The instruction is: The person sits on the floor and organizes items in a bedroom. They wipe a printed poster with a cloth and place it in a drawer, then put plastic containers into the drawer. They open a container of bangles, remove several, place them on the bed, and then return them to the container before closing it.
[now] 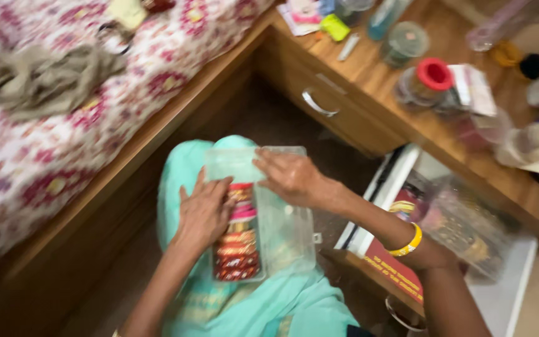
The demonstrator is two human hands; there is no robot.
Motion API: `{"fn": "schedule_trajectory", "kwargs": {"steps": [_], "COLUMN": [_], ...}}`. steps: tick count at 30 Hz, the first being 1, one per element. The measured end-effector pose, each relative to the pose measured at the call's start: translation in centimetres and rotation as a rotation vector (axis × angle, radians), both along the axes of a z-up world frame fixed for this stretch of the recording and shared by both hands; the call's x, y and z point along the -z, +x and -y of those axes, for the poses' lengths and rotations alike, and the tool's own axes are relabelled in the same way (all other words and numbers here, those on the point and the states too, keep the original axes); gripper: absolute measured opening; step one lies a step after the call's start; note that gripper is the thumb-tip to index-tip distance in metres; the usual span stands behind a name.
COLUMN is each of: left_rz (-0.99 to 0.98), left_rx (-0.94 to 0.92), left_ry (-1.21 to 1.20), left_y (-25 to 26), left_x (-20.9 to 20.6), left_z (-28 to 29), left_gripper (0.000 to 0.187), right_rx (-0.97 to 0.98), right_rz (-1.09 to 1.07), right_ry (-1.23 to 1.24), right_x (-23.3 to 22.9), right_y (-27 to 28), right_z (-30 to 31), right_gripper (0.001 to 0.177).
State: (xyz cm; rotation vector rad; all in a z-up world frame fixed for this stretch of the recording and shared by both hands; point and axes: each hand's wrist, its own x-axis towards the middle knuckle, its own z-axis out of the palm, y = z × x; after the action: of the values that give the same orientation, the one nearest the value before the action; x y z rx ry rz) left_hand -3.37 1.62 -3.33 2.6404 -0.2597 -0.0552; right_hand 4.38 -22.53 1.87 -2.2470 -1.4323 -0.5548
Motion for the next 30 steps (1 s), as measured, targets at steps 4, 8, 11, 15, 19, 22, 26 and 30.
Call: {"fn": "schedule_trajectory", "kwargs": {"steps": [4,8,11,15,19,22,26,30], "left_rz": [0.015,0.0,-0.03,0.003,0.039,0.057,0.098,0.073], "left_rx": [0.006,0.011,0.006,0.014,0.036,0.029,0.022,0.0], "left_ry": [0.003,0.015,0.015,-0.014,-0.048,-0.068,-0.085,-0.111], "left_y": [0.2,0.4,0.6,0.7,0.2,0.3,0.2,0.1], "left_x": [0.3,0.6,0.6,0.5,0.8,1.0,0.9,0.2], "left_z": [-0.3,-0.1,-0.1,0.0,-0.1,0.0,0.2,0.3], "left_gripper": [0.051,0.058,0.062,0.06,0.063,0.064,0.071,0.089], "right_rx": [0.488,0.925,1.021,1.098,1.024,0.804,0.431,0.059], "right_rz": [0.127,0.436,0.536,0.37,0.369,0.35,-0.459,-1.044], "right_ry": [0.041,0.003,-0.153,-0.26,-0.156,0.018,0.375,0.35], "right_x": [-1.7,-1.6,0.5,2.9,2.6,-0.6,-3.2,-3.3], "right_y": [6.1,12.6,14.5,16.4,15.3,11.6,4.6,2.3], "right_z": [9.8,20.4,26.9,31.7,29.0,22.8,12.1,2.0], "right_gripper": [0.039,0.026,0.039,0.021,0.011,0.016,0.027,0.029]}}
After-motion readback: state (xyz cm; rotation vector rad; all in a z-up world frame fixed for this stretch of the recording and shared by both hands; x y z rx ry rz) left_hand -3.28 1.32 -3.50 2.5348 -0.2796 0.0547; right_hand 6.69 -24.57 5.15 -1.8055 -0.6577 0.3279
